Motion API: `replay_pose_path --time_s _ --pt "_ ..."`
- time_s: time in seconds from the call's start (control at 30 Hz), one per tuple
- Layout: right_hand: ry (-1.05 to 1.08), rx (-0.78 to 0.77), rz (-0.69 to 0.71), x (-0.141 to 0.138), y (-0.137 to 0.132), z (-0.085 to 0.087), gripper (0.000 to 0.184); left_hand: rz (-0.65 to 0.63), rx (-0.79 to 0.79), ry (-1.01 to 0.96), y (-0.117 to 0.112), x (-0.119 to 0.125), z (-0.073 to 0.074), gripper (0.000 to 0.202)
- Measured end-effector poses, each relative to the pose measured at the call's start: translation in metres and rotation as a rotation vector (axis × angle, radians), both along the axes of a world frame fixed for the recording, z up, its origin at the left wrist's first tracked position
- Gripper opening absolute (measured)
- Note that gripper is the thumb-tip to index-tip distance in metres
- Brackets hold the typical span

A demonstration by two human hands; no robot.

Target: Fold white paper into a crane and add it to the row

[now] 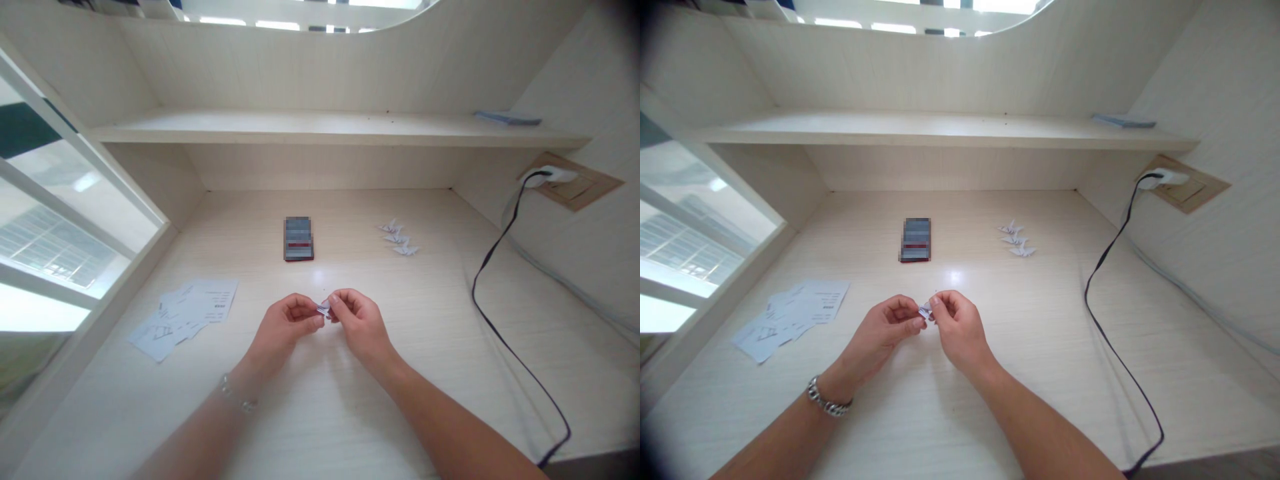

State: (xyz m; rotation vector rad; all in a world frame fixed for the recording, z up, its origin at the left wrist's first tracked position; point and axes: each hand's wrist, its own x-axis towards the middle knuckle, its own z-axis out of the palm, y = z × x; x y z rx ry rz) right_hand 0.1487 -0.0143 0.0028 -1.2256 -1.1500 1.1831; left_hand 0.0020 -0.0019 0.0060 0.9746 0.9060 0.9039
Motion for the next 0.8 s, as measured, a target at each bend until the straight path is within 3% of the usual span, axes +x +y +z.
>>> replay_pose_path --time_s 0.53,0.8 --pt "0.054 0.025 -0.057 -0.005 -0.003 0.002 0.018 0.023 -0.101 -0.137 0.002 0.002 0.003 0.021" --pt "0.070 0.030 -0.116 -0.006 0.003 0.001 0.018 0.152 -0.098 0.015 0.011 0.007 0.011 0.016"
